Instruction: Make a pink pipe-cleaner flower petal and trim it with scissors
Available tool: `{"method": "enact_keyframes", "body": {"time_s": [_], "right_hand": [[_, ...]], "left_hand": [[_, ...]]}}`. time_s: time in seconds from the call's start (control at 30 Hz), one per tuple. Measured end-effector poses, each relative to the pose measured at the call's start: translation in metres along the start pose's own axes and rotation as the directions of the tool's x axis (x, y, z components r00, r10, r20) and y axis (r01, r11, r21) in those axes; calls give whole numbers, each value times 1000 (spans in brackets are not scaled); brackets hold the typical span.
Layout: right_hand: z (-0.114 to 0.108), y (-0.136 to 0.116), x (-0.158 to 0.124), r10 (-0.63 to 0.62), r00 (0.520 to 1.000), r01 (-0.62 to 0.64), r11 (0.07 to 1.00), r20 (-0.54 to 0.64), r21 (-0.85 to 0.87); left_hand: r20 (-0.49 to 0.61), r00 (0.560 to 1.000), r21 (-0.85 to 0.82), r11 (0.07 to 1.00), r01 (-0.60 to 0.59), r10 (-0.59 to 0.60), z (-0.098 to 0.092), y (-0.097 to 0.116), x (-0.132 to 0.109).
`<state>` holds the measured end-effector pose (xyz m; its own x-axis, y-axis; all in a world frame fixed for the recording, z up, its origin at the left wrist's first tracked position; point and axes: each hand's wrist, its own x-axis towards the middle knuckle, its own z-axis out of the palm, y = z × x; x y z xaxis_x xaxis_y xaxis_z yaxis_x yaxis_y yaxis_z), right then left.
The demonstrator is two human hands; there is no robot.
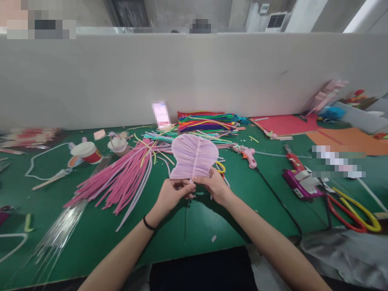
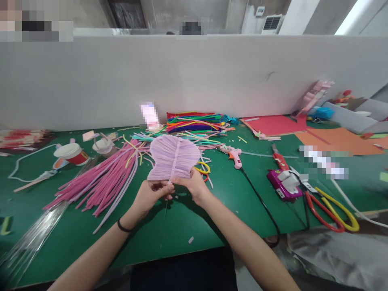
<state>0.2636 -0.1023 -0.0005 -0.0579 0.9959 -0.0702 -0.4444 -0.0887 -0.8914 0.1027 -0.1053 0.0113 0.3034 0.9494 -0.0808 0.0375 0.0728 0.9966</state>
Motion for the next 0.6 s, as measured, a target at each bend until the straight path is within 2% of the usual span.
{"method": "enact_keyframes", "body": {"time_s": [0.23, 0.43, 0.6], "right_hand": [[1, 0, 0, -6, 999, 8, 1000, -41, 29], [-2, 7, 3, -15, 995, 12, 999, -95, -33], [-2, 11, 5, -29, 998, 26, 998, -63, -49]], "left_hand": [[-4, 1000, -15, 999, 28, -28, 1, 0, 2], [-15, 999, -40, 998, 40, -41, 1, -2, 2], [-16, 999, -33, 999, 31, -31, 0, -3, 4]]}}
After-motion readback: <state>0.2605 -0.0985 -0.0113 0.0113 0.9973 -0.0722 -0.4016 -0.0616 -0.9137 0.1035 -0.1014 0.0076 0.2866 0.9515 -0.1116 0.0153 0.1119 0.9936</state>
